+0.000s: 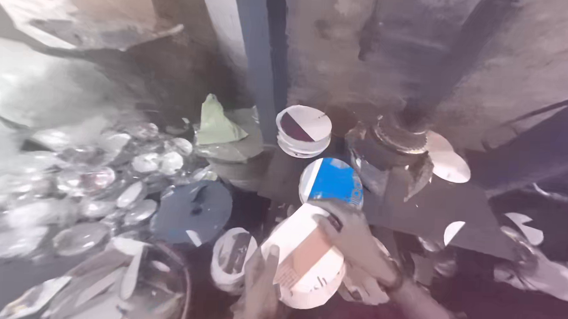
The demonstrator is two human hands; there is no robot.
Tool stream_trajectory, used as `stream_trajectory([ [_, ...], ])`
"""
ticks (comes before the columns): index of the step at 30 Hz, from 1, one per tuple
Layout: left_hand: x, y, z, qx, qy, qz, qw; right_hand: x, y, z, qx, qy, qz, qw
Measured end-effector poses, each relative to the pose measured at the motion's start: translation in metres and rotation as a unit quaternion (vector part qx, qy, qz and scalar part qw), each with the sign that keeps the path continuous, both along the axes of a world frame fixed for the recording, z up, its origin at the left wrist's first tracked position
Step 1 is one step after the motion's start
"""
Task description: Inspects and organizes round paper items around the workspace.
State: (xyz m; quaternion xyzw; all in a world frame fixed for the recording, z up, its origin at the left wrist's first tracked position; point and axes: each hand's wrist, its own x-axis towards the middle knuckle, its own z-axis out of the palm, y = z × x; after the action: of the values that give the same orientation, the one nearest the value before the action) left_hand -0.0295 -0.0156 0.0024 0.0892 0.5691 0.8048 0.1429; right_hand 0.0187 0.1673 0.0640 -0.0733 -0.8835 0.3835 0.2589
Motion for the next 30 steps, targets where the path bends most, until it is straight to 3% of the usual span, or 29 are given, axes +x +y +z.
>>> stream_trajectory([
  [4,-0.004,0.001,0.0,-0.123,-0.005,0.036,0.992,-0.018,0.035,-0.016,0.123,0.032,-0.112,0.986],
  [7,-0.007,-0.009,0.0,-0.19,-0.01,0.071,0.979,-0.043,0.071,-0.023,0.207,-0.102,-0.171,0.958],
  [9,-0.01,-0.015,-0.002,-0.192,0.017,0.098,0.976,-0.057,0.082,-0.026,0.198,-0.168,-0.181,0.949],
  [11,-0.017,-0.021,-0.011,-0.167,0.089,0.1,0.977,-0.062,0.084,-0.022,0.196,-0.098,-0.188,0.957],
  [13,-0.022,-0.026,-0.02,-0.153,0.138,0.095,0.974,-0.054,0.083,-0.015,0.152,0.018,-0.197,0.968],
  [16,-0.021,-0.024,-0.026,-0.087,0.136,0.089,0.983,-0.031,0.084,-0.002,-0.058,0.125,-0.176,0.975],
  [18,-0.016,-0.019,-0.023,-0.034,0.12,0.028,0.992,-0.01,0.067,0.006,-0.185,0.124,-0.111,0.969],
  [19,-0.011,-0.013,-0.019,-0.023,0.11,0.003,0.994,0.0,0.052,0.005,-0.197,0.102,-0.093,0.971],
  [20,-0.004,-0.007,-0.014,-0.028,0.11,-0.018,0.993,0.008,0.037,-0.001,-0.171,0.074,-0.084,0.979],
  [23,0.014,0.012,-0.005,-0.098,0.135,-0.012,0.986,0.026,0.003,-0.027,0.041,-0.004,-0.128,0.991],
  [25,0.016,0.017,-0.003,-0.152,0.162,-0.027,0.975,0.029,-0.002,-0.04,0.141,0.028,-0.114,0.983],
  [28,0.016,0.02,-0.004,-0.171,0.181,-0.056,0.967,0.031,0.0,-0.038,0.207,0.032,0.003,0.978],
  [30,0.017,0.02,-0.002,-0.171,0.184,-0.055,0.966,0.028,0.007,-0.031,0.188,0.016,0.055,0.981],
])
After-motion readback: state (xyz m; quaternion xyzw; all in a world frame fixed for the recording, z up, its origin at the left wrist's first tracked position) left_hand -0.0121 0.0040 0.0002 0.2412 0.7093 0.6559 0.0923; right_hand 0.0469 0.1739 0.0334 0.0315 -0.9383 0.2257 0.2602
